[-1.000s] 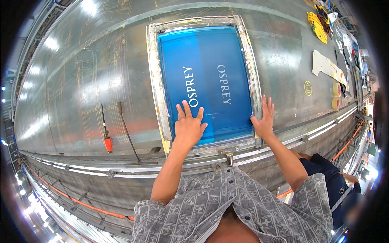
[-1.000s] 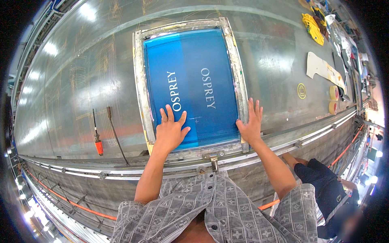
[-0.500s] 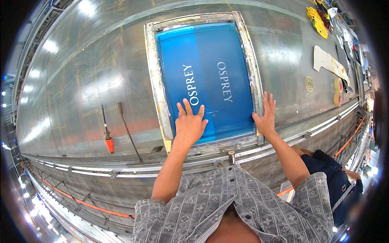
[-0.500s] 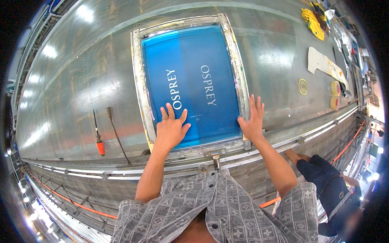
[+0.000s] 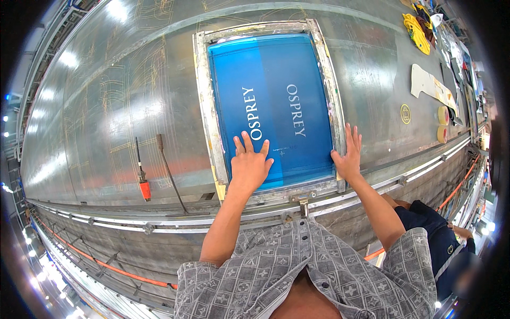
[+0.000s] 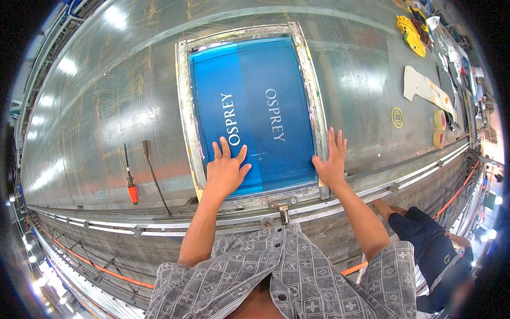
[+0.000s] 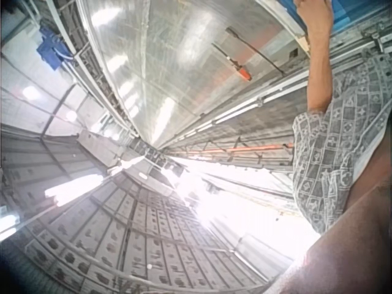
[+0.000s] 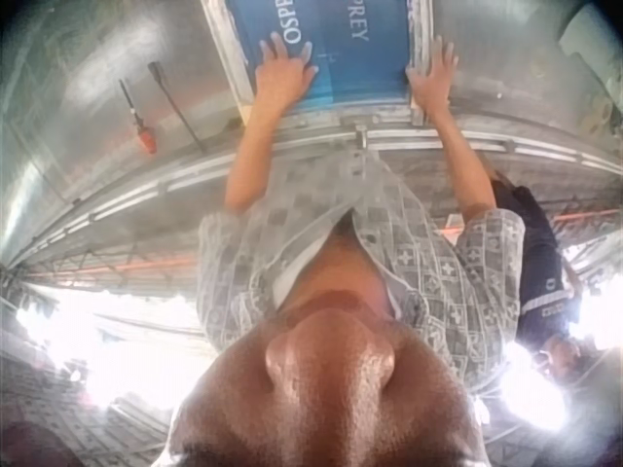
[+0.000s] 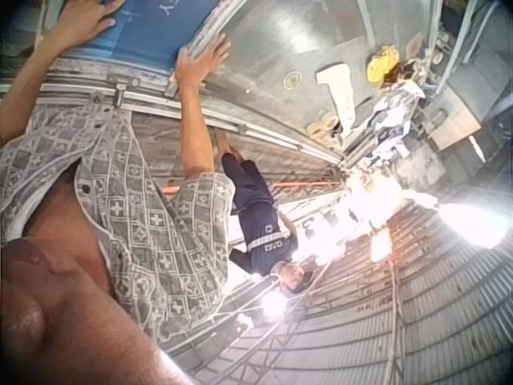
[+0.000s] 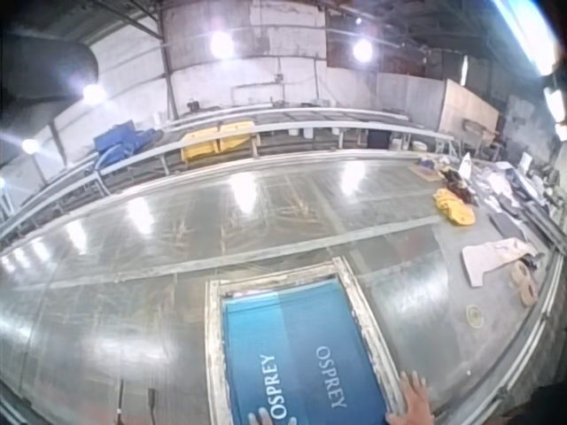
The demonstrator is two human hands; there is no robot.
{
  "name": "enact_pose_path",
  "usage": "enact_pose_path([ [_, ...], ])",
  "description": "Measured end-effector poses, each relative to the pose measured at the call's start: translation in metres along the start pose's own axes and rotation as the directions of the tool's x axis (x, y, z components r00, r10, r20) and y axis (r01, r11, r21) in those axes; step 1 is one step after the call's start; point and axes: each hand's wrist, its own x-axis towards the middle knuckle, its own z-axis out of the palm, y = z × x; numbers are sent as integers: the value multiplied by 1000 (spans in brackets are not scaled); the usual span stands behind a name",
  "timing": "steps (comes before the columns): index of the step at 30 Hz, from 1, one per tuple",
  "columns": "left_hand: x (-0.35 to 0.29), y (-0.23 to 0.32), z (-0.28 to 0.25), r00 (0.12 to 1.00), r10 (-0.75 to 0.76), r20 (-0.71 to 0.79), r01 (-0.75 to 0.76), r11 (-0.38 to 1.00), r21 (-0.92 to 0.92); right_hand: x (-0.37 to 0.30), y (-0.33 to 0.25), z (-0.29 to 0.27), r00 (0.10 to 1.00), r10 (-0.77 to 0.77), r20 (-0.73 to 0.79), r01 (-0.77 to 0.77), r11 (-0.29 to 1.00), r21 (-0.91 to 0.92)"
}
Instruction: The person aligns a blue Osprey silkscreen frame on a metal table, repeatedly checking its position against a white paper template. They use a red-handled tool to adjust the frame's clamps and ensure it is properly secured.
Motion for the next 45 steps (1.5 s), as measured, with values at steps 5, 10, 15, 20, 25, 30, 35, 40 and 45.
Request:
enact_pose_path([
  [5, -1, 1, -2, 1000, -13, 9, 13, 1000, 2, -2, 2, 0, 1000, -5, -2, 5, 1000, -9],
  [10, -1, 1, 1, 1000, -5, -13, 5, 1000, 6, -2, 4, 2, 1000, -5, -12, 5, 1000, -6],
  [15, -1, 3, -2, 1000, -13, -3, 13, 1000, 2, -3, 5, 1, 1000, 3, -17, -3, 1000, 4],
  [20, -1, 3, 0, 1000, -12, -11, 12, 1000, 9, -3, 4, 2, 1000, -4, -21, 4, 1000, 3],
  [25, -1, 2, 2, 1000, -5, -22, 5, 1000, 19, -4, 5, 2, 1000, -4, -22, 4, 1000, 5],
  [30, -1, 3, 1, 1000, -1, -25, 2, 1000, 17, -4, 5, 1, 1000, -5, -18, 5, 1000, 4],
  [35, 2, 4, -3, 1000, -7, -5, 7, 1000, 6, -2, 5, 0, 1000, -5, -7, 5, 1000, 7],
  [40, 5, 9, -2, 1000, -10, -20, 10, 1000, -17, 0, 10, -2, 1000, 0, -5, 0, 1000, -9],
  [45, -25, -26, 19, 920, 47, -388, -196, 914, -356, 1, 7, 0, 1000, 13, 1, -13, 1000, -8],
])
